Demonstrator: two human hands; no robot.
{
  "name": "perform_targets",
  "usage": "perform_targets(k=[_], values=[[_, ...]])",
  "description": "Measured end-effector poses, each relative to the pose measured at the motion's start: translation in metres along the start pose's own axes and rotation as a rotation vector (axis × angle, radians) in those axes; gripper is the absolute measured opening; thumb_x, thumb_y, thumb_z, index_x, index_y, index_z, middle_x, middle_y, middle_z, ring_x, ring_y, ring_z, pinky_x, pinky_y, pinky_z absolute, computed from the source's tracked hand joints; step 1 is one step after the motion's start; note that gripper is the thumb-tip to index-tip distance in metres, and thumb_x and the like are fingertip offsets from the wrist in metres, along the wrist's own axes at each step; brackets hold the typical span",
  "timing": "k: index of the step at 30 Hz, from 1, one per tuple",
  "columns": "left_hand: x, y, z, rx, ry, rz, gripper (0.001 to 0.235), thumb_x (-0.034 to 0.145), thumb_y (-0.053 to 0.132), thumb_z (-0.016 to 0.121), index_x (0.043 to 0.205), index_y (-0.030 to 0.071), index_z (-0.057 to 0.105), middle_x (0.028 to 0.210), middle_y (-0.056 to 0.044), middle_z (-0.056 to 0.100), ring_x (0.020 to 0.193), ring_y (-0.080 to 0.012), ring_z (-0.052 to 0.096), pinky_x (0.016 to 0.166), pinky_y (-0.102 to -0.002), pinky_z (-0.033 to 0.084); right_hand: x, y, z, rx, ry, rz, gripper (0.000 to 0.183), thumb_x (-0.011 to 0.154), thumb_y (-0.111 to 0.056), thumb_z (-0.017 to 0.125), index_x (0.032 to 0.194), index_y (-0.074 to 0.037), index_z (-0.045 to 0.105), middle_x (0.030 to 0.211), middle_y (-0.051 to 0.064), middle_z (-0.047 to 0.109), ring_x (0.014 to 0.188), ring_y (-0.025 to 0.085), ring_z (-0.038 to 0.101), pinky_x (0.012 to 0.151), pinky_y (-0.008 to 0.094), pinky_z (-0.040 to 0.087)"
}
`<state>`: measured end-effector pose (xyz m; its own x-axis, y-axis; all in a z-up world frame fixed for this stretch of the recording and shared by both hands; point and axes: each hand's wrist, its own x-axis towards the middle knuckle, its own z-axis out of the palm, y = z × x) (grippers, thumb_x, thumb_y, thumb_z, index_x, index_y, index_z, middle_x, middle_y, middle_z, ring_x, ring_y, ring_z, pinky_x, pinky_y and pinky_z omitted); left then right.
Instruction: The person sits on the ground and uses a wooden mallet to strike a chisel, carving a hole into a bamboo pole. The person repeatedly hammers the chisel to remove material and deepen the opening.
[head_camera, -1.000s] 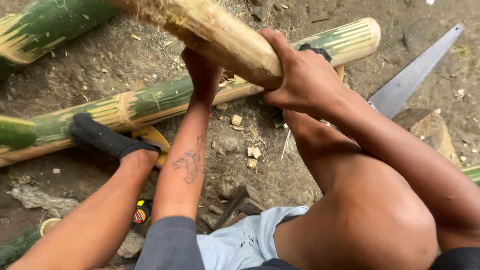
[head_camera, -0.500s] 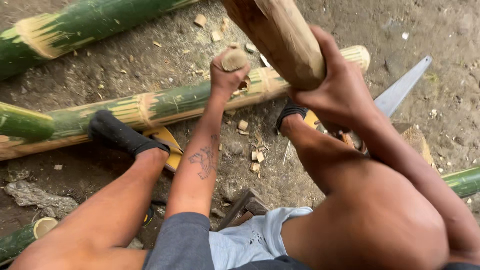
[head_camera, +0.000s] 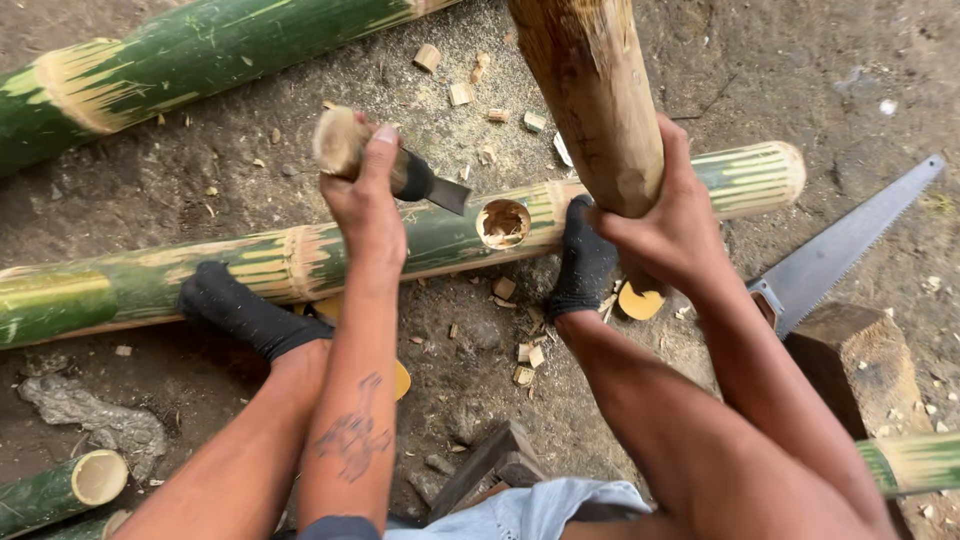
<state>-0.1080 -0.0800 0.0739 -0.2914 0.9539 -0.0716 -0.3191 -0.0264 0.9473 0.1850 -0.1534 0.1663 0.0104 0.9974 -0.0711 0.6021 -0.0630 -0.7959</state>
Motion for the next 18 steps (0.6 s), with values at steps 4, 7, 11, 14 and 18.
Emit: perform_targets(k=[4,7,11,14,18], values=[[0.003,0.025,0.011,0.156,-0.190,-0.085,0.040,0.097,0.022,0.073,0.129,0.006,0.055,0.112,-0.004,0.065,0.104,-0.0151,0.064,0.097,-0.032,0.056,-0.002,0.020,0.012,-0.065,-0.115,0.301,0.104,0.070,-0.023,0.081,0.159,-0.009,0.030,0.128,0.024,0.064,0.116,0.034,0.067,0.098,0.041,0.054],[0.013,0.026,0.039,0.443,-0.381,0.109,0.043,0.095,0.028,0.073,0.124,0.001,0.054,0.103,-0.007,0.066,0.094,-0.0184,0.065,0.085,-0.036,0.059,-0.005,0.035,0.022,0.014,-0.103,0.256,0.101,0.069,-0.021,0.080,0.157,-0.005,0.034,0.132,0.024,0.064,0.123,0.033,0.064,0.104,0.041,0.051],[0.021,-0.014,0.065,0.423,-0.365,0.138,0.042,0.090,0.036,0.076,0.106,0.000,0.059,0.088,-0.009,0.064,0.075,-0.0200,0.065,0.066,-0.035,0.062,-0.039,0.039,0.016,0.154,-0.076,0.379,0.099,0.069,-0.023,0.079,0.157,-0.004,0.036,0.131,0.018,0.066,0.121,0.028,0.065,0.102,0.039,0.052],[0.042,-0.045,0.083,0.276,-0.345,0.012,0.033,0.086,0.033,0.071,0.098,0.003,0.062,0.079,-0.006,0.064,0.065,-0.0171,0.067,0.056,-0.031,0.063,-0.025,0.034,0.006,0.282,-0.070,0.126,0.098,0.077,-0.021,0.085,0.158,0.002,0.035,0.144,0.020,0.059,0.135,0.029,0.057,0.114,0.042,0.046],[0.040,-0.068,0.092,0.405,-0.401,-0.067,0.020,0.082,0.023,0.066,0.089,0.005,0.060,0.067,-0.004,0.063,0.052,-0.0171,0.064,0.045,-0.031,0.055,-0.023,0.028,0.003,0.329,-0.083,0.164,0.097,0.076,-0.024,0.084,0.156,0.002,0.035,0.138,0.017,0.061,0.128,0.024,0.061,0.109,0.038,0.050]])
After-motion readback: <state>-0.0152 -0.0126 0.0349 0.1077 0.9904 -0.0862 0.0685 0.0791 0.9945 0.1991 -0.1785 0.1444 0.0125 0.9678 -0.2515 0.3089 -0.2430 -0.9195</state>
